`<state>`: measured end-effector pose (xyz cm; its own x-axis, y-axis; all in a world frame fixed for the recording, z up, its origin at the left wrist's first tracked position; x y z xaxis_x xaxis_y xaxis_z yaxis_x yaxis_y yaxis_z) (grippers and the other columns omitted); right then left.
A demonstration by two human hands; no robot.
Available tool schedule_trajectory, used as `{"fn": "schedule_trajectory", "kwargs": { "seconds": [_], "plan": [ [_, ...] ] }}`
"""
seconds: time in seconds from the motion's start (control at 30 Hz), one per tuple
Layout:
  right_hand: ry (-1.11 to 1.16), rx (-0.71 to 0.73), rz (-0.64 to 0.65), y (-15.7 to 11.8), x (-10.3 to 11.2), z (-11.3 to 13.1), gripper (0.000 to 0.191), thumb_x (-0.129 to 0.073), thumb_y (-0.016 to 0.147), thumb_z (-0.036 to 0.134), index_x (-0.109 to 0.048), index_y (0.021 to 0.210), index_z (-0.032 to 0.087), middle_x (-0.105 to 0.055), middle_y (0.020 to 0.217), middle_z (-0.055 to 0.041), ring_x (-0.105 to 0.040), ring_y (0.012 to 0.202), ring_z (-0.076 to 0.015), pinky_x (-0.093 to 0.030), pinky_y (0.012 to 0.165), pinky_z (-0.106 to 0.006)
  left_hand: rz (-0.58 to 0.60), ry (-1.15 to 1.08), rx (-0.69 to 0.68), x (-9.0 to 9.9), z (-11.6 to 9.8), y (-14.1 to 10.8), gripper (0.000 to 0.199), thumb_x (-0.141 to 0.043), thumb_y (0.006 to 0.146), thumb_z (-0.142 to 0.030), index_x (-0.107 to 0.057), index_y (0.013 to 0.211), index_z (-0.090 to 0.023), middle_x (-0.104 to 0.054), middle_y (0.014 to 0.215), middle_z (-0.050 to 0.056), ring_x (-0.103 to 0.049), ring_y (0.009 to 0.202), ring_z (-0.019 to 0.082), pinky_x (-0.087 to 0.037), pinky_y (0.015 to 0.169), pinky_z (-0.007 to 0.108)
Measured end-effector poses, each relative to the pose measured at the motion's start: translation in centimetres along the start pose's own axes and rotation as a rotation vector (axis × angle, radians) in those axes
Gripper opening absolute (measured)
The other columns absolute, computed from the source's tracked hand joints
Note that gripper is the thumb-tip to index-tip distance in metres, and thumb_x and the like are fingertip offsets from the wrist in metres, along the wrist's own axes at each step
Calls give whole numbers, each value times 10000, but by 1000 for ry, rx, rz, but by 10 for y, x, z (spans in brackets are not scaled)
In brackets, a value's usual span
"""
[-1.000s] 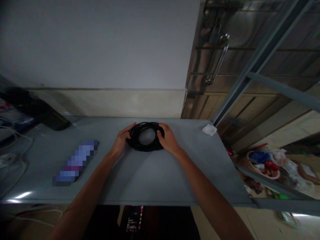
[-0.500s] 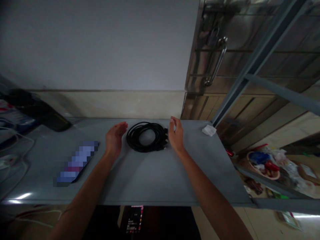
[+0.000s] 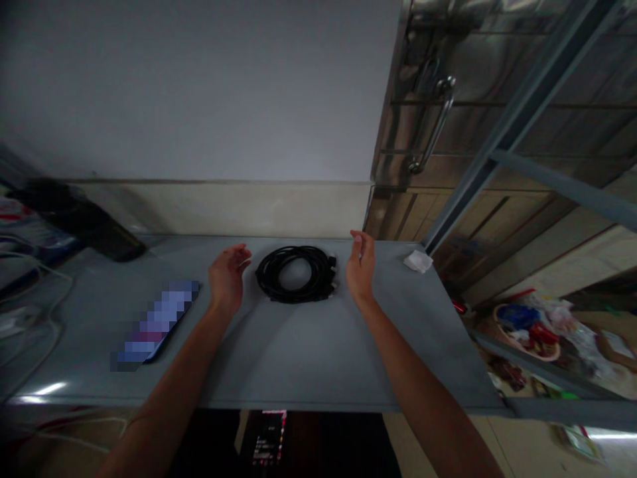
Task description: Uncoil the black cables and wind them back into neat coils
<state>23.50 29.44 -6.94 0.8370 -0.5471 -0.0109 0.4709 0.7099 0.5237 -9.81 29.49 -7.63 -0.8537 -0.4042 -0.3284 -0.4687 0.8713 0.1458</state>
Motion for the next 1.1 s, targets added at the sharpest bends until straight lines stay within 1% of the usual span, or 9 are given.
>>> {"fn": "schedule_trajectory", "kwargs": {
  "seconds": [0.33, 0.5, 0.57, 0.67, 0.77, 0.83, 0.87, 1.0, 1.1],
  "plan": [
    [53, 13, -23, 0, 1, 1, 493, -462, 1152, 651, -689, 1253, 224, -768, 1309, -119, -710, 1266, -264, -507, 1188, -511, 3, 45, -29, -2, -4, -3, 319, -714, 895, -514, -804, 1004, -228, -761, 993, 63, -732, 961, 224, -530, 870, 349],
    [5, 102, 33, -6, 1, 22, 429, -467, 1174, 593, -673, 1256, 226, -762, 1284, -119, -710, 1240, -258, -518, 1164, -483, -8, 44, -29, -3, -6, -4, 323, -697, 895, -520, -788, 989, -224, -751, 984, 64, -726, 961, 225, -522, 862, 347],
    [-53, 184, 134, -12, 0, 36, 405, -477, 1172, 586, -668, 1236, 234, -754, 1237, -119, -711, 1194, -260, -539, 1130, -470, -17, 39, -29, -3, -7, -4, 323, -692, 892, -512, -788, 990, -220, -750, 984, 66, -723, 963, 222, -519, 861, 344],
    [-140, 315, 423, -29, -9, 54, 435, -519, 1141, 653, -669, 1231, 255, -746, 1206, -124, -708, 1169, -281, -566, 1099, -477, -13, 45, -41, -3, -8, -5, 321, -689, 902, -509, -786, 1003, -220, -747, 987, 63, -722, 964, 220, -520, 866, 343],
    [-265, 474, 748, -55, -22, 63, 682, -718, 975, 837, -685, 1321, 250, -746, 1314, -147, -690, 1270, -338, -544, 1154, -527, -6, 54, -51, -3, -9, -6, 322, -691, 907, -513, -781, 1001, -219, -745, 988, 65, -722, 961, 222, -523, 869, 346],
    [-396, 562, 906, -72, -32, 61, 881, -813, 841, 906, -690, 1384, 224, -735, 1382, -173, -680, 1313, -378, -521, 1186, -557, -8, 57, -48, -2, -9, -6, 315, -689, 901, -505, -778, 993, -217, -746, 992, 68, -722, 963, 222, -523, 873, 346],
    [-462, 594, 967, -78, -36, 58, 889, -819, 839, 898, -700, 1385, 206, -740, 1373, -183, -688, 1305, -384, -520, 1184, -558, -10, 58, -47, -3, -9, -6, 311, -689, 897, -500, -777, 990, -217, -746, 991, 68, -721, 961, 221, -522, 872, 346],
    [-631, 673, 1085, -87, -47, 43, 508, -719, 1081, 630, -752, 1263, 158, -785, 1193, -154, -743, 1184, -328, -556, 1099, -487, -4, 59, -49, -4, -9, -6, 290, -703, 888, -488, -771, 980, -222, -744, 975, 61, -718, 948, 221, -516, 861, 345],
    [-665, 694, 1076, -80, -46, 36, 392, -709, 1114, 531, -762, 1228, 159, -790, 1153, -140, -754, 1139, -307, -568, 1057, -453, 0, 53, -53, -5, -9, -7, 289, -708, 892, -487, -781, 966, -218, -743, 971, 65, -715, 945, 219, -512, 858, 345]
  ]
}}
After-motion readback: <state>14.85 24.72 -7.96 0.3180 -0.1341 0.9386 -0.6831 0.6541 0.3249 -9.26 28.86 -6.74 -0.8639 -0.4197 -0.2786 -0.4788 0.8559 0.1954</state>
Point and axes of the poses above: each hand's wrist, its own y-axis towards the middle knuckle, its own x-axis out of the back of the hand, z = x × y, the point moved 3 cm from there along y, towards the middle knuckle
